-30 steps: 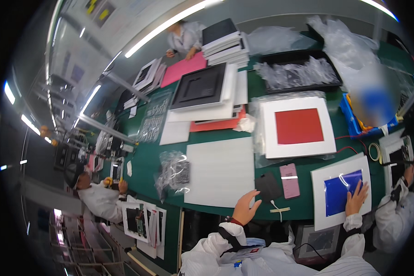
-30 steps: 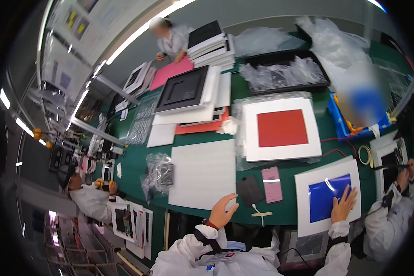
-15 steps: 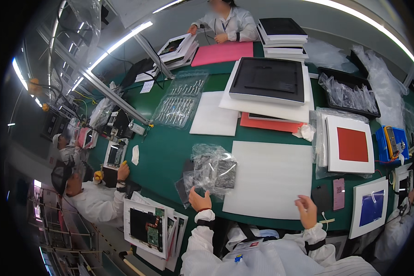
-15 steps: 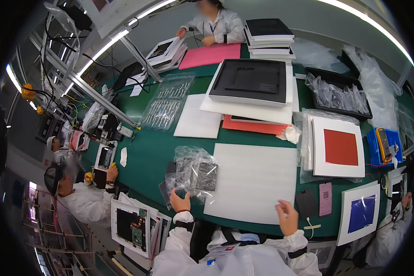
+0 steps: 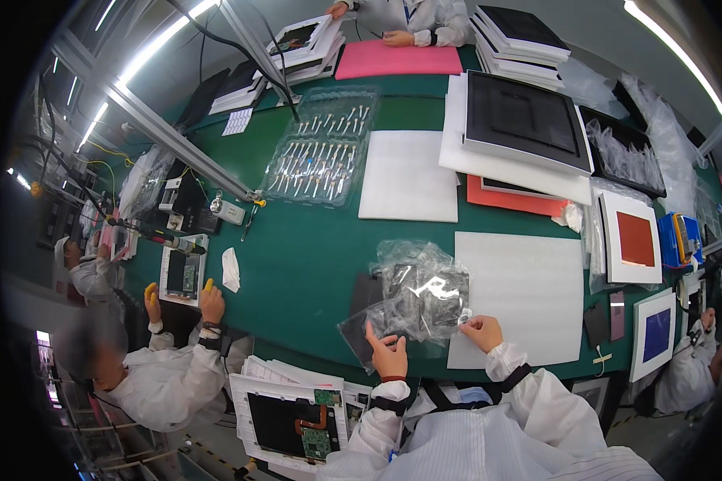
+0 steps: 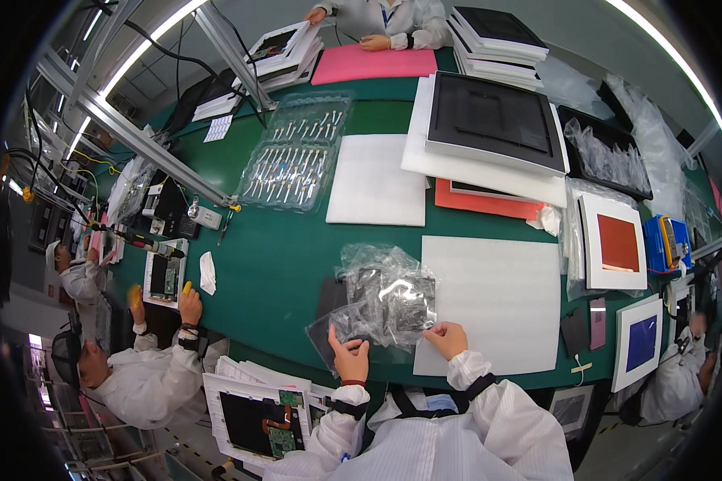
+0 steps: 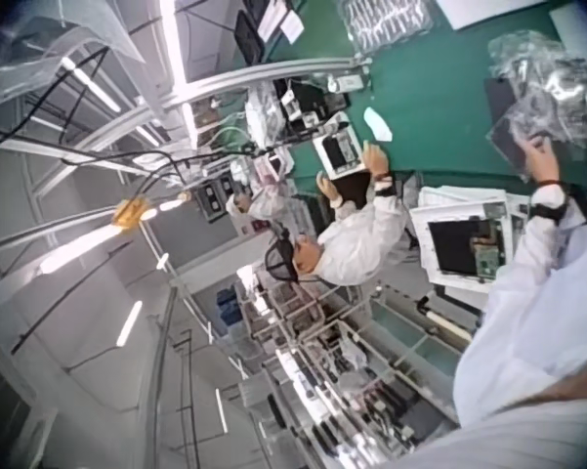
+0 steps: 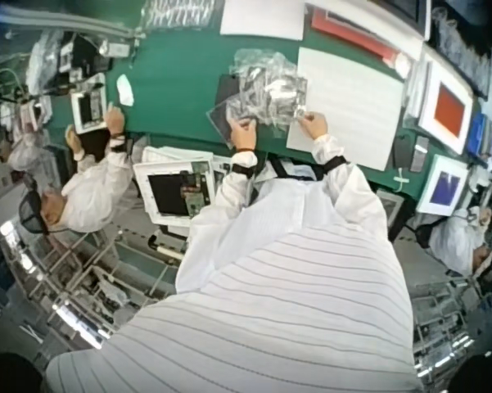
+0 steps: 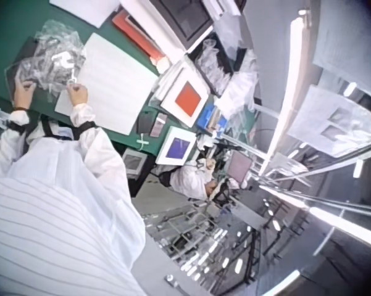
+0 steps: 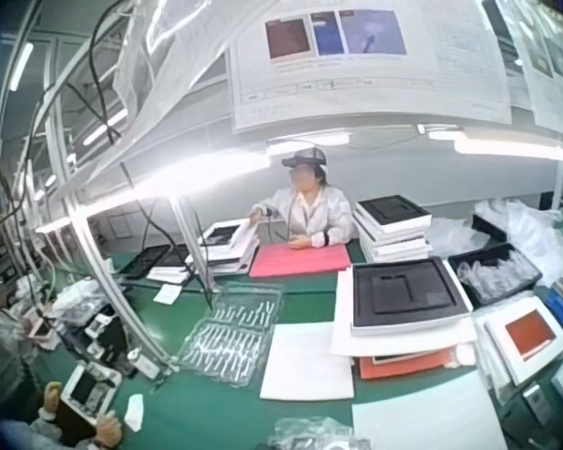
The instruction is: The person peels a film from a screen, turns it over to press a backplate into the frame, and then fits a component from a plastic bag into the back. After setting that screen aside, they pick up another screen and peel the film from it.
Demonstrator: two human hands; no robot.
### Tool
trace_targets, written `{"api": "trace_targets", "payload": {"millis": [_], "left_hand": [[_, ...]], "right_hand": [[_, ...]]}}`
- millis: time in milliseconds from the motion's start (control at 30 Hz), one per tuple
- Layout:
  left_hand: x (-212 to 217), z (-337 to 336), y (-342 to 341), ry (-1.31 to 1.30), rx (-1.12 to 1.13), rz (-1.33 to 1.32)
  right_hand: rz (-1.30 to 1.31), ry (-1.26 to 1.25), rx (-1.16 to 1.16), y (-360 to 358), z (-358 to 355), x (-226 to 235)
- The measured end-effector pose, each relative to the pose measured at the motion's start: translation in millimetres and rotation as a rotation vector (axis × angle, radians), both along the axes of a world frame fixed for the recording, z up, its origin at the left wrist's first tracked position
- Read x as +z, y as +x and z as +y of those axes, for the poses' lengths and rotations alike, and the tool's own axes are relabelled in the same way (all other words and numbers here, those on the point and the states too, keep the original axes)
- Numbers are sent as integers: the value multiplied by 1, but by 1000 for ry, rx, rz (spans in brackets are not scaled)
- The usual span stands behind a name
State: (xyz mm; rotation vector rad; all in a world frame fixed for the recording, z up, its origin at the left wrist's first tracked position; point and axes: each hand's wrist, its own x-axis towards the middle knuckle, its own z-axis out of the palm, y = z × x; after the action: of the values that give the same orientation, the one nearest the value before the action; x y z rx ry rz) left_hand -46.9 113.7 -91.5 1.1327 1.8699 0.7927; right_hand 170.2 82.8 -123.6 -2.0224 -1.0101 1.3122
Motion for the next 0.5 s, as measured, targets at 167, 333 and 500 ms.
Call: {"api": "trace_targets", "payload": {"millis": [167, 333, 500], "left_hand": [[-25, 3, -11, 10, -48, 112], [-30, 3, -9, 34, -62, 163], [-16, 9, -12, 157, -190, 450]], "right_hand": [[185, 216, -78, -5, -2, 43], [429, 290, -44, -5, 4, 88], [477, 275, -77, -5, 12, 105]]}}
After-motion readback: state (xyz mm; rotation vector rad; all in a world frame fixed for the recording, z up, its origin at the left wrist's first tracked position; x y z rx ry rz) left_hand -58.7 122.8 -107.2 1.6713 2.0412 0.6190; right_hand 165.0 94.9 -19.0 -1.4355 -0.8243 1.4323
